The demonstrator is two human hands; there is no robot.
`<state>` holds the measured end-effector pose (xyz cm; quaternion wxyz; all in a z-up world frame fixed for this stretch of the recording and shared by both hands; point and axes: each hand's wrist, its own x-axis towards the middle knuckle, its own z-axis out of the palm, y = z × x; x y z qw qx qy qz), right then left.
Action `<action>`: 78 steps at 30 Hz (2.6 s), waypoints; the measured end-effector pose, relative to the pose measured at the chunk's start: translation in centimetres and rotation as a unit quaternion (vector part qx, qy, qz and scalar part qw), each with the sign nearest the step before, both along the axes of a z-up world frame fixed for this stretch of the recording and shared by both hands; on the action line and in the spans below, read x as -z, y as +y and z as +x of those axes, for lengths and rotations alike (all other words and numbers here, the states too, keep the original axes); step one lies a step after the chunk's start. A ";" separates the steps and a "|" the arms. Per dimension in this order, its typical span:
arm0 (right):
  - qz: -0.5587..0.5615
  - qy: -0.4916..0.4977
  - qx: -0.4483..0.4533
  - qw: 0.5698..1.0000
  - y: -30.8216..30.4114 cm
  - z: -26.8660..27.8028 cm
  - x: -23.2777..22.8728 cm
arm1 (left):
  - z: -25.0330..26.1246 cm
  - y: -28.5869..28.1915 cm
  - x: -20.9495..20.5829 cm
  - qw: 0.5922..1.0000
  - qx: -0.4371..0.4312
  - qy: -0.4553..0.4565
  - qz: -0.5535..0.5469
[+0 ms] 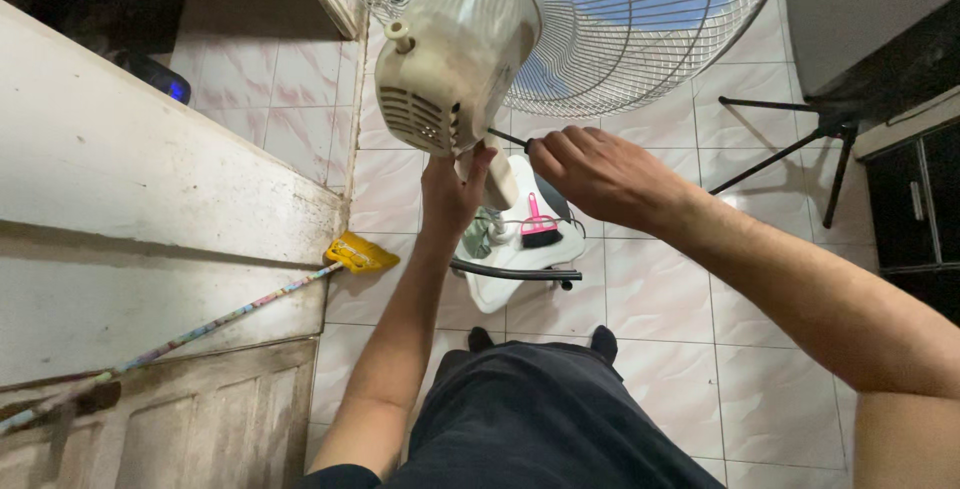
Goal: The person removes the front grille of a standing electric fan, then uses a screwdriver to loosen screws on the fan head and stand. The person wipes the fan head with a cloth. The fan remains partially disassembled at the end of the clip.
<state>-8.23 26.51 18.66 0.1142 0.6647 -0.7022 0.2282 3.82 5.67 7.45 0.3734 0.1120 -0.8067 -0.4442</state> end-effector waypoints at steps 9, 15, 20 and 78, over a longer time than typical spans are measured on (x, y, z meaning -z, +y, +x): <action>0.060 -0.631 0.173 0.754 -3.1 2.5 2.7 | 0.0 -0.6 -0.2 0.999 0.007 -0.041 -0.020; 0.035 -0.043 0.052 0.997 -0.7 0.3 -0.6 | -0.1 -0.6 0.4 1.000 0.003 -0.018 -0.026; 0.097 -0.023 0.093 0.991 -0.6 0.5 -1.4 | -0.2 -0.5 0.8 1.000 -0.001 -0.015 -0.014; -0.316 -0.645 0.295 0.630 -3.5 15.3 31.3 | 8.7 -12.5 26.9 0.923 0.155 -0.351 0.037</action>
